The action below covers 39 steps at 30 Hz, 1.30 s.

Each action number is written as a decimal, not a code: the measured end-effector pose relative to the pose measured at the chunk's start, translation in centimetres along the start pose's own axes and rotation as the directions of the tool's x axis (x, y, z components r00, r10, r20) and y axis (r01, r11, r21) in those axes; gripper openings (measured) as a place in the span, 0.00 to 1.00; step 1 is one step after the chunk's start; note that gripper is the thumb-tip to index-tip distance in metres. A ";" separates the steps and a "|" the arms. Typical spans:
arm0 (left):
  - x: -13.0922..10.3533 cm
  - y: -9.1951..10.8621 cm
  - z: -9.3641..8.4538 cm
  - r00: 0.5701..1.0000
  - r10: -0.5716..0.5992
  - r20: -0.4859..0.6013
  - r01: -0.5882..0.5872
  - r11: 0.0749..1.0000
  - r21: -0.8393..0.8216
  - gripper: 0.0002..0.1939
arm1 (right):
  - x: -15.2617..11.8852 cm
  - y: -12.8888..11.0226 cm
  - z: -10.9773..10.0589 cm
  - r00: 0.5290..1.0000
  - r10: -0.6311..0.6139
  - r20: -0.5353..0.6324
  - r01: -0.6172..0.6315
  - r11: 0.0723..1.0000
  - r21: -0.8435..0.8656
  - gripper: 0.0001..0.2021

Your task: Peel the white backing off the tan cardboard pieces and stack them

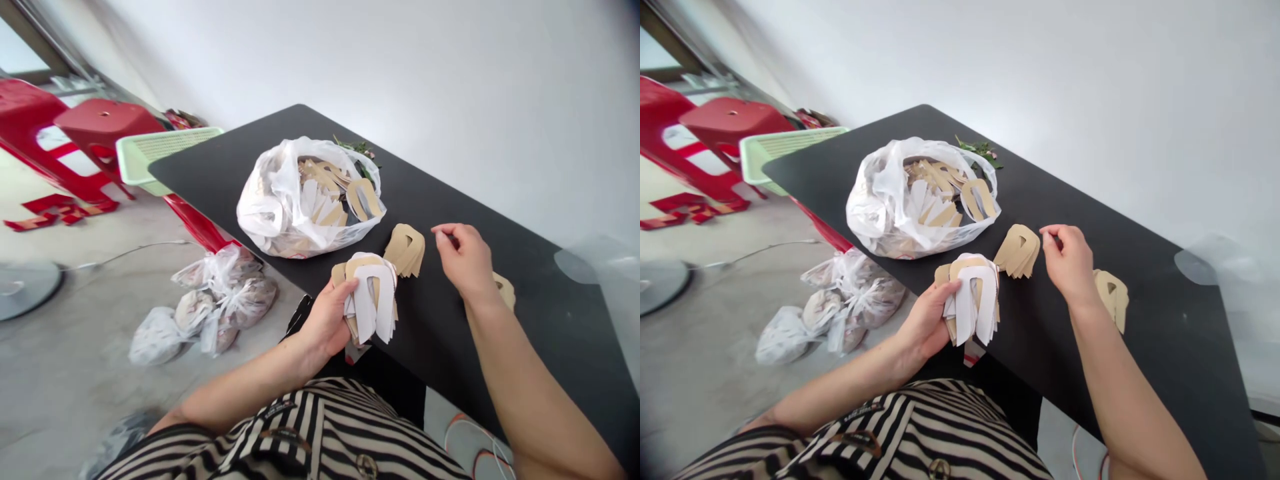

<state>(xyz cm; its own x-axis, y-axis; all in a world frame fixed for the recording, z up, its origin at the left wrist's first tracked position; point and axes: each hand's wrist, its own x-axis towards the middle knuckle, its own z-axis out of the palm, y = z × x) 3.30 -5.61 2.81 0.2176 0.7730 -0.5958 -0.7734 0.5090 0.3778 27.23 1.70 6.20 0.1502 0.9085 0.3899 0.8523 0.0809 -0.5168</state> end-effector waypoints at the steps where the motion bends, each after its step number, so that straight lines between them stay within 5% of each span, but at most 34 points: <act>1: 0.0 -0.2 0.1 1.000 0.010 0.007 -0.010 1.000 -0.008 0.16 | -1.5 -1.6 -0.6 0.996 -0.086 -0.011 0.086 0.996 -0.010 0.09; 4: 0.0 -1.1 0.4 0.997 0.069 0.047 -0.068 0.997 -0.030 0.18 | -6.5 -6.1 -1.4 0.973 -0.217 0.078 0.210 0.974 0.086 0.08; 9: -0.5 -2.8 0.7 0.976 0.147 0.162 -0.129 0.985 -0.115 0.19 | -11.3 -9.0 0.6 0.969 -0.134 0.210 0.106 0.984 0.141 0.06; 17: -1.5 -3.7 0.1 0.953 0.177 0.245 -0.140 0.977 -0.162 0.25 | -12.0 -9.1 1.0 0.975 -0.051 0.217 0.028 0.994 0.109 0.06; 28: -2.0 -3.2 -0.9 0.938 0.179 0.297 -0.158 0.983 -0.093 0.32 | -12.2 -8.3 0.6 0.933 0.056 0.356 -0.194 0.911 0.364 0.12; 39: -1.4 -3.5 -0.7 0.937 0.186 0.296 -0.175 0.983 -0.064 0.36 | -11.9 -7.2 0.6 0.922 0.065 0.381 -0.222 0.896 0.385 0.11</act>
<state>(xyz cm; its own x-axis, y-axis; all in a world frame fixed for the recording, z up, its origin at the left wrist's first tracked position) 5.27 -8.69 1.84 0.2365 0.9310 -0.2780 -0.8360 0.3408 0.4301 18.94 -9.46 4.80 0.0030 0.9994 0.0354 0.5374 0.0282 -0.8429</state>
